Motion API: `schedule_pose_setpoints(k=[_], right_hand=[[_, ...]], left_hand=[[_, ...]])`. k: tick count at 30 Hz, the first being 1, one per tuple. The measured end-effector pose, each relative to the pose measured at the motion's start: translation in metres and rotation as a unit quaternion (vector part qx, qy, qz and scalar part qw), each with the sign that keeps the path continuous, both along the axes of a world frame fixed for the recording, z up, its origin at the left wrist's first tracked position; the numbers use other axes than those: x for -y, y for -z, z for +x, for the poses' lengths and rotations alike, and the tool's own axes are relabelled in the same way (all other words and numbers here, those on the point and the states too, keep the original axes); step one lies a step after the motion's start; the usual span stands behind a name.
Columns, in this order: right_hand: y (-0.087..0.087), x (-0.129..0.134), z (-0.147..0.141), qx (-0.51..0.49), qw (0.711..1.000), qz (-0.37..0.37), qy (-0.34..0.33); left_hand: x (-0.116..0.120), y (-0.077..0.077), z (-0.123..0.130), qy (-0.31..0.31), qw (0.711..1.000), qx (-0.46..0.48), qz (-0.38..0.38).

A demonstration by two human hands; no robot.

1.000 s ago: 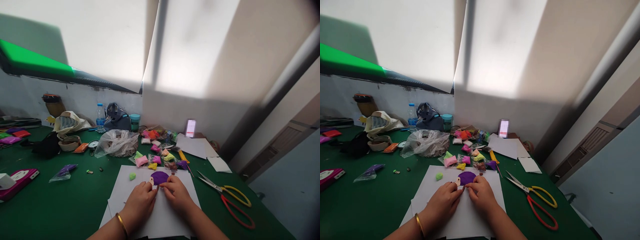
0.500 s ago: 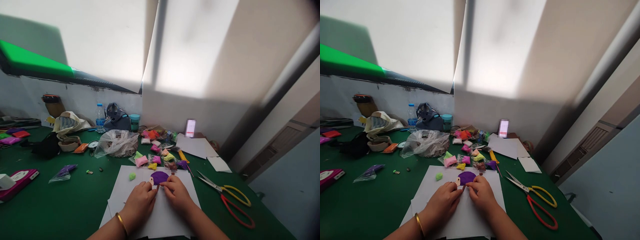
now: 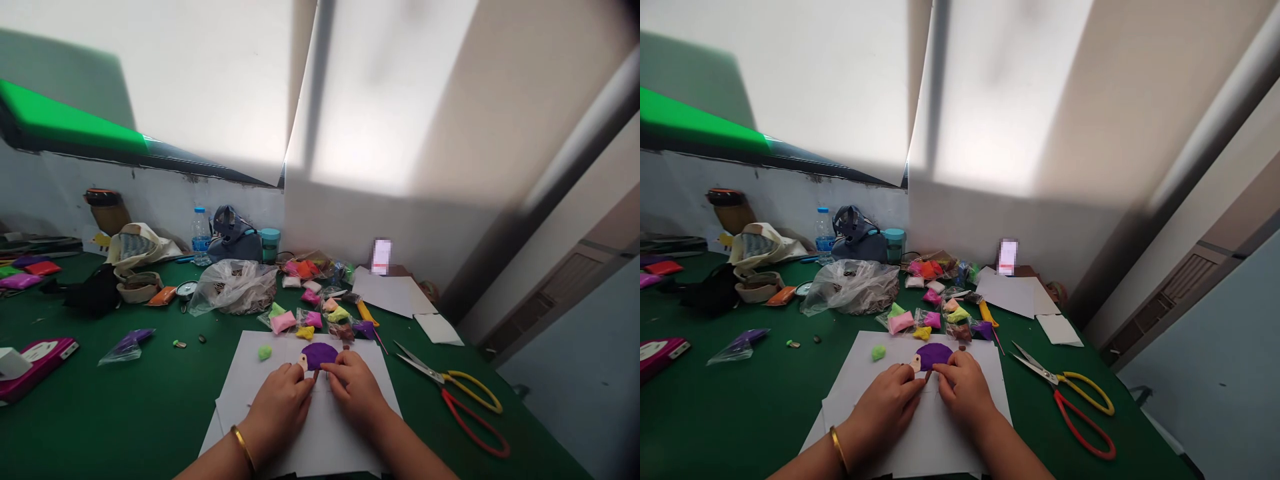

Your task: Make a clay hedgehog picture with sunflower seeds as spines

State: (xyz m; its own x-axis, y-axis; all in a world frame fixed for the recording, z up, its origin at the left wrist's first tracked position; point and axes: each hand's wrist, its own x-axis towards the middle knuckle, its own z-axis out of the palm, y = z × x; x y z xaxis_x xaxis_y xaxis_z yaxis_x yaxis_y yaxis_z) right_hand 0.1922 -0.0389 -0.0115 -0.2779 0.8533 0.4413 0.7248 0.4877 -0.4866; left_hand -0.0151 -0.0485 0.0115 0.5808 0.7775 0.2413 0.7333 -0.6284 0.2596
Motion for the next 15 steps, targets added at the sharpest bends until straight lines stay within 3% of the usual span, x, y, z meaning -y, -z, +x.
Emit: schedule_pose_setpoints(k=[15], right_hand=[[-0.0017, 0.0045, -0.0024, 0.016, 1.0, -0.009, -0.001]], left_hand=[[-0.0012, 0.0075, 0.0003, -0.011, 1.0, 0.018, 0.009]])
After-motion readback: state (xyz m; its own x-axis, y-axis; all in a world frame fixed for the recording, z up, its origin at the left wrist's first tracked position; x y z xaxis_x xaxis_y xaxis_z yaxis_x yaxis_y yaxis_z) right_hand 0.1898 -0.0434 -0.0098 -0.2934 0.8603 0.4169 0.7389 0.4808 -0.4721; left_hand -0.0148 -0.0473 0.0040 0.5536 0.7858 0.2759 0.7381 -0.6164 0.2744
